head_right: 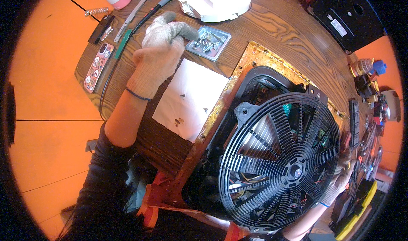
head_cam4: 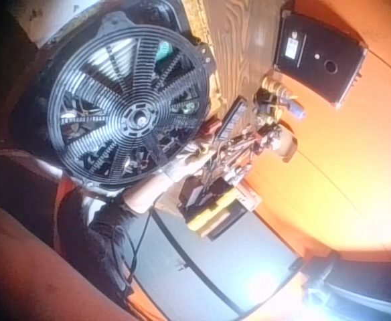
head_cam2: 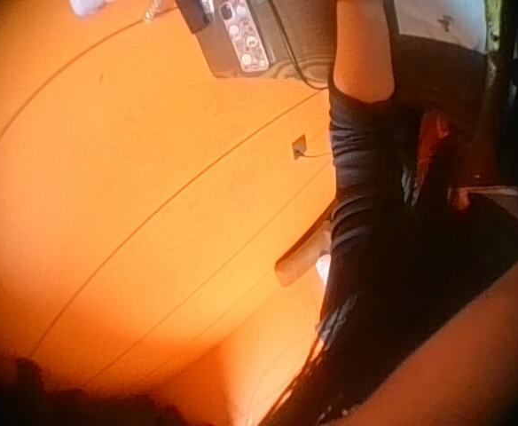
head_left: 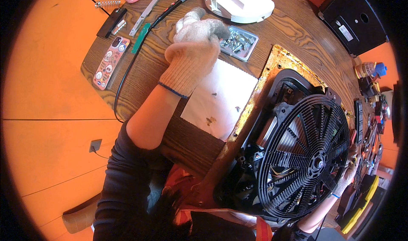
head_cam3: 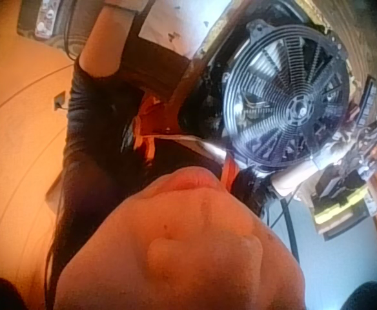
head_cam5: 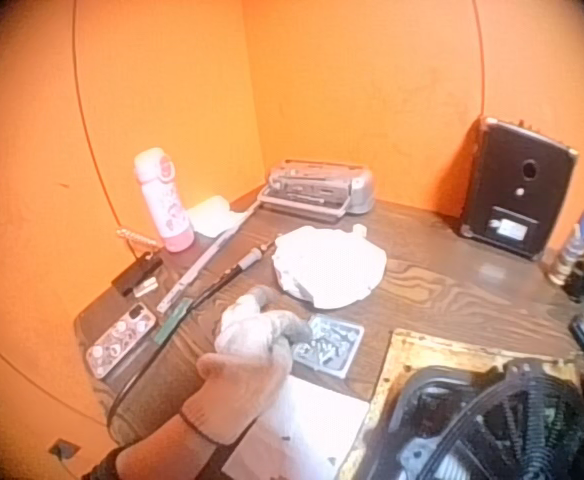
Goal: The person uses a screwdriver to remove screws from a disassembled fan placed on a wooden workbench. They repeatedly pick up screws, loosen them, and set them aside while working on the fan's internal components.
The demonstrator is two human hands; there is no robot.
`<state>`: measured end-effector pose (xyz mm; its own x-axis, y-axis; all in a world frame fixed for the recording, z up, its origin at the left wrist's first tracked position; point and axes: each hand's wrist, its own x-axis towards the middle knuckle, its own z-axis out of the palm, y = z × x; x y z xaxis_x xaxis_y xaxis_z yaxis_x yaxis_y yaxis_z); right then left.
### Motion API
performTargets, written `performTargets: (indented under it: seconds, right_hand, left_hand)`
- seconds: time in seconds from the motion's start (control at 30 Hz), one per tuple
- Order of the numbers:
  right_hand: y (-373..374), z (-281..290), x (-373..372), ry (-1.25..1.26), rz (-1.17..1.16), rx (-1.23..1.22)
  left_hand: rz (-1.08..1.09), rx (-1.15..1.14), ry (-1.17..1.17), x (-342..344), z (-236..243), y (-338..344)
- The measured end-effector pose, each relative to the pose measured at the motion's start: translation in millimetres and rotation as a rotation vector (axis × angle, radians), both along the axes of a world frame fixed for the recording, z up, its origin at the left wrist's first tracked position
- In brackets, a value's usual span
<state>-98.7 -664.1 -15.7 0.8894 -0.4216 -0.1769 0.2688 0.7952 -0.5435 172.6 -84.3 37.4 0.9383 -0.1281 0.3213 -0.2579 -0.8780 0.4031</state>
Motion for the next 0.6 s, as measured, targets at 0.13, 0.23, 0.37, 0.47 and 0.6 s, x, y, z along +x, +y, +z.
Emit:
performTargets:
  seconds: [0.13,0.23,0.37,0.47,0.6]
  right_hand:
    - [-0.3,-2.8,-2.0,0.087,-0.005,-0.214]
    - [-0.4,-3.8,-2.2,0.077,-0.044,-0.202]
    - [-1.8,-2.8,-1.7,0.048,-0.031,-0.116]
    - [-4.5,-2.3,-2.6,0.081,-0.013,-0.137]
    - [-6.8,-3.2,-4.7,0.202,-0.117,-0.367]
  left_hand:
    - [-0.003,0.005,-0.001,0.4,-0.5,0.2]
    - [-0.004,0.011,-0.002,0.6,-0.9,0.7]
    - [-0.004,0.016,-0.001,0.9,-1.7,1.2]
    - [-0.006,0.020,0.001,1.2,-2.4,1.2]
    - [-0.006,0.024,-0.002,2.2,-2.8,0.5]
